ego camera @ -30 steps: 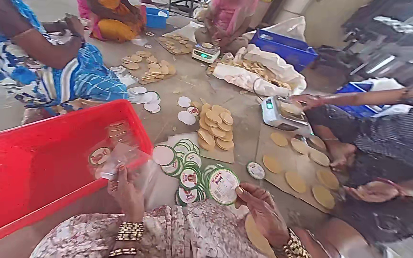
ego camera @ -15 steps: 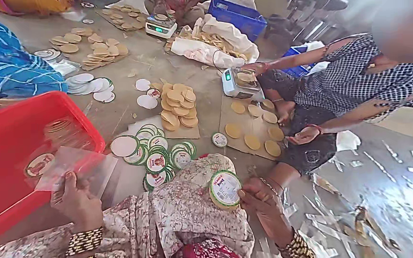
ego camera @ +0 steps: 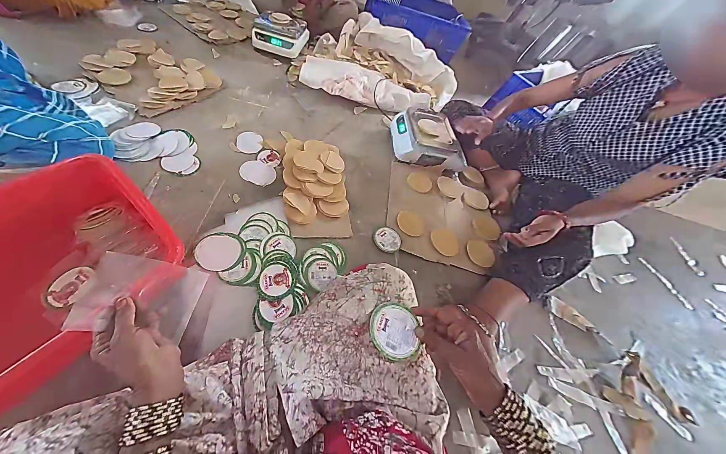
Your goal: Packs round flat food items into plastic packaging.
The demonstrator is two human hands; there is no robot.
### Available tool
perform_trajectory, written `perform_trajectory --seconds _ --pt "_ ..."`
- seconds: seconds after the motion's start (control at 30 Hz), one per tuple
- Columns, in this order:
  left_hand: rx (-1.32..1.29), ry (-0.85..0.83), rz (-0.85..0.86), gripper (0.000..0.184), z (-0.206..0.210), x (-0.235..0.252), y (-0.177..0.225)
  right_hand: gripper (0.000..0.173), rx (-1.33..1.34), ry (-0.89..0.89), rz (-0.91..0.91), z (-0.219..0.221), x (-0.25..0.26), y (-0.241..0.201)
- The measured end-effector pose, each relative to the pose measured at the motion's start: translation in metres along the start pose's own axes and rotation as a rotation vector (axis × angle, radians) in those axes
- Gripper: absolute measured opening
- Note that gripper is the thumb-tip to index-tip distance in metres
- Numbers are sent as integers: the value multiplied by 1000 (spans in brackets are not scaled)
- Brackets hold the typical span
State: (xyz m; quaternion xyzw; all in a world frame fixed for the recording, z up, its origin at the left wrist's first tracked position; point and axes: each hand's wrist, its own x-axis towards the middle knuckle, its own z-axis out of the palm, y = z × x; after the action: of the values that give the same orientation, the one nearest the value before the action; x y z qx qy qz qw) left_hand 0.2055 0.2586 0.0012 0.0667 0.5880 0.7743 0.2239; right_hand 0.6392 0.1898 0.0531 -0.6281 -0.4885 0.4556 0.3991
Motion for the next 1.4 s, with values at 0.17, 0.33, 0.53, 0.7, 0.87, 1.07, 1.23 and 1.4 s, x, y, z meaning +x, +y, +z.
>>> perform_trajectory --seconds 0.17,0.33,0.53,0.7,0.87,1.07,1.23,1.4 --pt "-14 20 -10 5 3 -2 4 28 -373 164 -198 1 7 23" --pt "-28 62 -21 5 8 0 5 25 -622 119 -511 58 31 -17" --pt "-16 98 -17 3 3 2 9 34 -830 -424 -301 133 75 -68" --pt "-58 67 -18 7 2 6 12 53 -1107 -371 -12 88 82 -80" --pt "-72 -31 -25 7 8 0 13 97 -1098 -200 314 43 36 -51" --pt "-71 -21 -44 5 6 0 9 60 -422 25 325 18 19 -10" --pt "-47 -44 -44 8 0 -1 6 19 -867 278 -519 26 9 -28" --pt "-33 -41 -47 8 1 -3 7 53 -1200 -201 -326 32 -10 -2"
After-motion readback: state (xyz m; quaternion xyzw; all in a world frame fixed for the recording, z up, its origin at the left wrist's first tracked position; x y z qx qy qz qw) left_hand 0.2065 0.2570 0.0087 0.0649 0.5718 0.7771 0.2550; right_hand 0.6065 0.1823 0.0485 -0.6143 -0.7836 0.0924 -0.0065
